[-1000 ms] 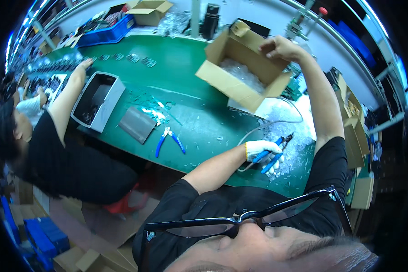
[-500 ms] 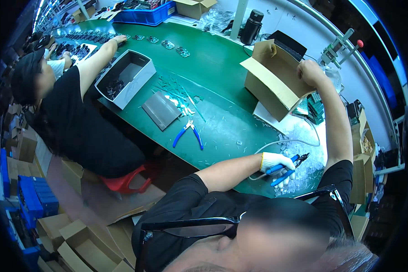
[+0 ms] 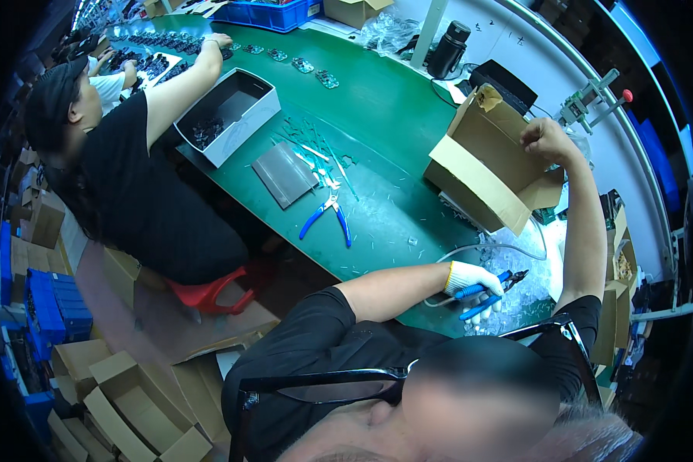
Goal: The person trims small components one at a time using pliers and moves trimmed parts into a cardboard box.
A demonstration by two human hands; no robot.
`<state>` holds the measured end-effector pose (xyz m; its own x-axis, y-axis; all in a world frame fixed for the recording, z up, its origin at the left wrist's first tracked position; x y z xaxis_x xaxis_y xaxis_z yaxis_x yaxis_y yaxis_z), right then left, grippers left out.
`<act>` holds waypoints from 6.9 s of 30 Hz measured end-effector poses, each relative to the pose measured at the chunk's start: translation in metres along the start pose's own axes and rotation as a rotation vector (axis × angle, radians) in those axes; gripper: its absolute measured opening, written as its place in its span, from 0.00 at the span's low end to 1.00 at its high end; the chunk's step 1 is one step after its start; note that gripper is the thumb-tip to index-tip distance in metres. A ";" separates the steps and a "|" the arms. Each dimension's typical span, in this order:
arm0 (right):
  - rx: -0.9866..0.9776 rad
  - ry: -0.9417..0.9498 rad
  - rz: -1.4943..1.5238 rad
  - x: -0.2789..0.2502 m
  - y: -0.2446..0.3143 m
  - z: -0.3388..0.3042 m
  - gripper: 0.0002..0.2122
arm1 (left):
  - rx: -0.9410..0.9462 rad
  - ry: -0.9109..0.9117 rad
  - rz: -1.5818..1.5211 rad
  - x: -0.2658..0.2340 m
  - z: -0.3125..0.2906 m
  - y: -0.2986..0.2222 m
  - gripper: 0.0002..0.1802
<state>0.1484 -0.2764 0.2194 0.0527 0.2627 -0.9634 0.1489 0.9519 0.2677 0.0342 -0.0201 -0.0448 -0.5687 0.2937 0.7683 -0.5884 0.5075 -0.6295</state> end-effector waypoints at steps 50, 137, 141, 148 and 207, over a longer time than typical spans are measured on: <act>-0.166 -0.854 0.257 0.020 0.078 -0.476 0.14 | 0.347 -0.181 0.033 0.025 -0.029 -0.033 0.52; 0.206 -0.914 -0.230 0.237 -0.022 -0.381 0.11 | -0.283 -0.297 0.622 0.039 -0.054 -0.036 0.48; 0.195 -1.043 -0.198 0.235 -0.032 -0.380 0.10 | -0.113 -0.178 0.319 0.031 -0.057 -0.030 0.47; 0.262 -1.186 -0.114 0.220 -0.024 -0.380 0.09 | 0.107 -0.505 0.876 0.053 -0.055 -0.034 0.36; 0.444 -0.754 1.926 0.271 0.062 -0.383 0.20 | -0.190 -0.820 1.245 0.147 -0.056 0.009 0.28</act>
<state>-0.2058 -0.0856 -0.0290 0.6627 0.4207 0.6195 -0.4049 -0.4947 0.7690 -0.0223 0.0734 0.0695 -0.8281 0.1148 -0.5487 0.5449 0.3952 -0.7396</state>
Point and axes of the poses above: each hand's wrist, its own z-axis towards the middle knuckle, its own x-axis out of the palm, y = z × x, the point moved 1 cm from there along z, towards the middle knuckle, and after that the axes turned 6 degrees about -y, right-handed, at the moved point
